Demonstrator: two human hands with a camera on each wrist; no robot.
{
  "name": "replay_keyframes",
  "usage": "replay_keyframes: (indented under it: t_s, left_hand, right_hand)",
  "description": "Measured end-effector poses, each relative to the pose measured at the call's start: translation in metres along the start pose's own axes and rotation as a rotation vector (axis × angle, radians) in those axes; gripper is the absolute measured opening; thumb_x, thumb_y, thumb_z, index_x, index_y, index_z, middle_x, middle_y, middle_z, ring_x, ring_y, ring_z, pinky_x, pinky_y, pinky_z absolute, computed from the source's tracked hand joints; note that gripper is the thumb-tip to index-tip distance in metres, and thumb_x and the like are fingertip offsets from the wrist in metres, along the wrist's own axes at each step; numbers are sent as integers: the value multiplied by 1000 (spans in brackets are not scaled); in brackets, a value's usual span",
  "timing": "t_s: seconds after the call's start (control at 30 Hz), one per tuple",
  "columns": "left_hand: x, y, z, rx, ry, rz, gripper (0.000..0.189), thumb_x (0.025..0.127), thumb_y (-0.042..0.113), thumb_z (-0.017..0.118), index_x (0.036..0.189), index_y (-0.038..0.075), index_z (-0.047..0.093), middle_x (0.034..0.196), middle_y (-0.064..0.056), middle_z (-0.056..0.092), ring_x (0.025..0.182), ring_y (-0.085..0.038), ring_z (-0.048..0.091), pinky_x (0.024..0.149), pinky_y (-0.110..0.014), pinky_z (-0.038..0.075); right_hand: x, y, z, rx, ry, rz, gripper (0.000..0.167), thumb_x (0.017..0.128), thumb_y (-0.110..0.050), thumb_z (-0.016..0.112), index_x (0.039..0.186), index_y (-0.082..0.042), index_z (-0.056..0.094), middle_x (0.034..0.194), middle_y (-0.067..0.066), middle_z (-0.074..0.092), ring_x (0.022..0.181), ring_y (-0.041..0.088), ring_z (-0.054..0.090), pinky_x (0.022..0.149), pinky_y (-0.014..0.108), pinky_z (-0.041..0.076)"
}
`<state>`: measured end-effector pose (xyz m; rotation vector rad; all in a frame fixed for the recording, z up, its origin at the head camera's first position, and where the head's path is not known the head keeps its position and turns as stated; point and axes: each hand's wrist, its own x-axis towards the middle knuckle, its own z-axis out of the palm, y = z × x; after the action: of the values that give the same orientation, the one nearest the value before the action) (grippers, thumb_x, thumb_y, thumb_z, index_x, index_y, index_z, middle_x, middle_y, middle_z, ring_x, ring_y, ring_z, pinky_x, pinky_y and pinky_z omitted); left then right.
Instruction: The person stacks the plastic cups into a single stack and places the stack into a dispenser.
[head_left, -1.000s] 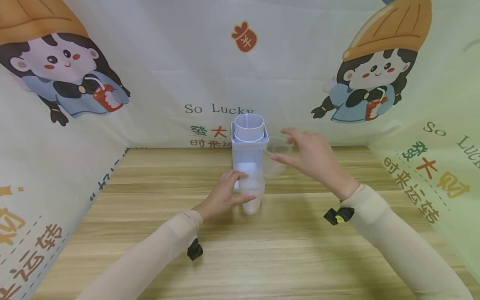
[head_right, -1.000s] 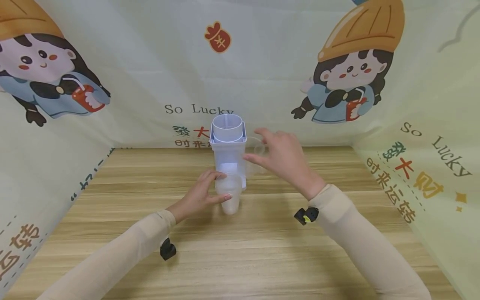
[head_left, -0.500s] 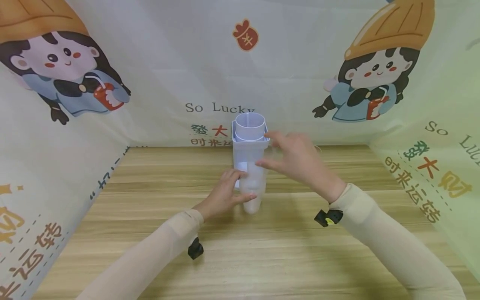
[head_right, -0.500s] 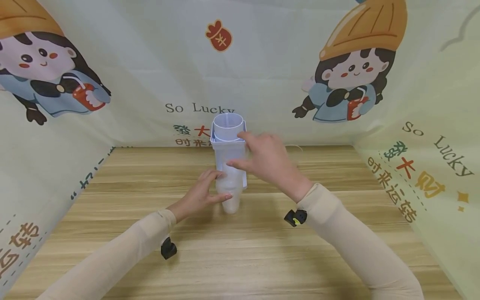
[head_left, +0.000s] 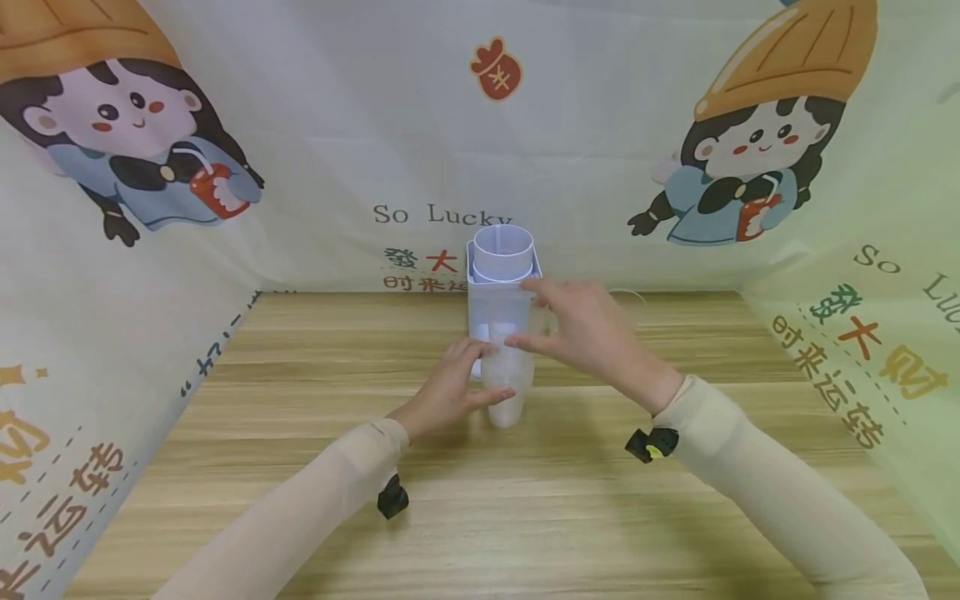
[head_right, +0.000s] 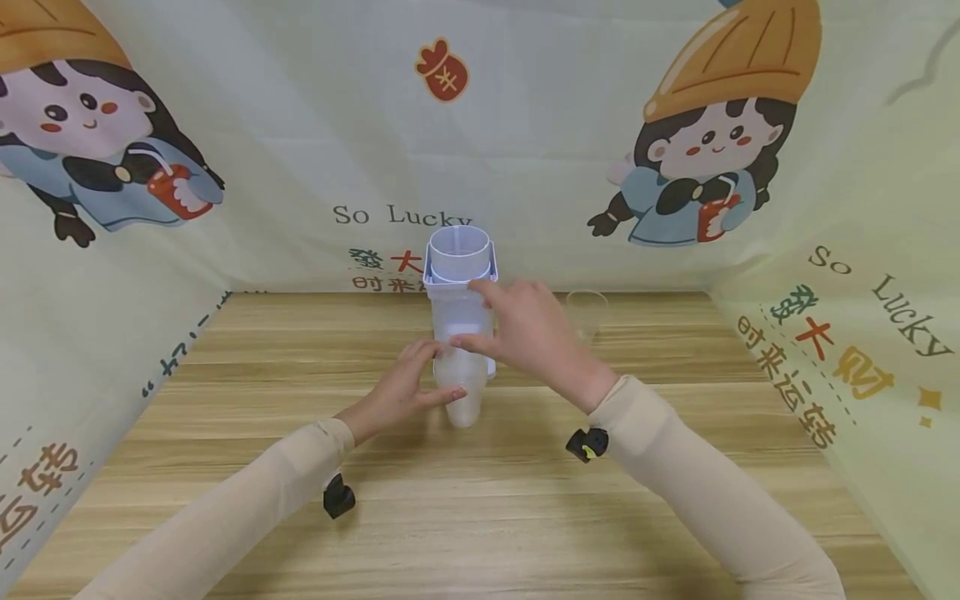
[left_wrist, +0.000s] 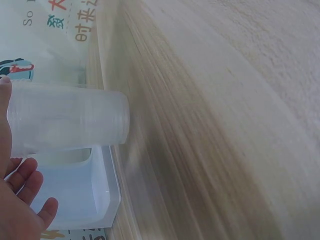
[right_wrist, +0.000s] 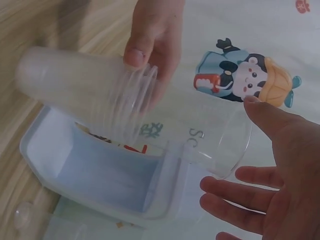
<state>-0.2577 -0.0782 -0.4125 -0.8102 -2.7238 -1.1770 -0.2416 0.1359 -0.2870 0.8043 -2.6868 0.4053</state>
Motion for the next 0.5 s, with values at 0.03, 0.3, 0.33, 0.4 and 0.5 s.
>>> replay_keyframes:
  t_s: [0.03, 0.3, 0.33, 0.4, 0.5]
  left_hand:
    - [0, 0, 0, -3, 1, 2, 66, 85, 39, 77, 136, 8, 49, 147, -13, 44, 136, -33, 41, 112, -54, 42]
    - [0, -2, 1, -5, -2, 1, 63, 85, 41, 77, 134, 13, 50, 146, -9, 46, 134, -31, 42, 111, -53, 42]
    - [0, -1, 1, -4, -3, -1, 63, 84, 42, 77, 133, 13, 50, 145, -9, 46, 133, -31, 42, 111, -53, 42]
    - [0, -1, 1, -2, -2, -4, 61, 84, 42, 77, 131, 12, 51, 144, -9, 47, 133, -31, 42, 111, -52, 42]
    - [0, -1, 1, 1, -2, -9, 59, 84, 41, 77, 127, 11, 51, 141, -9, 48, 130, -30, 43, 109, -52, 44]
  right_hand:
    - [0, 0, 2, 0, 0, -4, 77, 80, -58, 74, 137, -10, 55, 109, 11, 75, 95, 29, 70, 86, 45, 57]
    - [-5, 3, 16, -14, -23, -13, 73, 81, -56, 75, 134, -11, 57, 109, 10, 74, 94, 29, 70, 83, 44, 57]
    - [-6, 4, 17, -15, -24, -15, 72, 81, -56, 75, 134, -11, 57, 109, 10, 74, 94, 29, 70, 81, 44, 58]
    - [-7, 4, 21, -17, -28, -18, 72, 81, -56, 74, 134, -11, 57, 110, 9, 74, 94, 28, 70, 78, 42, 59]
    - [-9, 6, 26, -28, -39, -21, 72, 81, -57, 74, 135, -12, 57, 112, 8, 74, 94, 26, 70, 77, 40, 59]
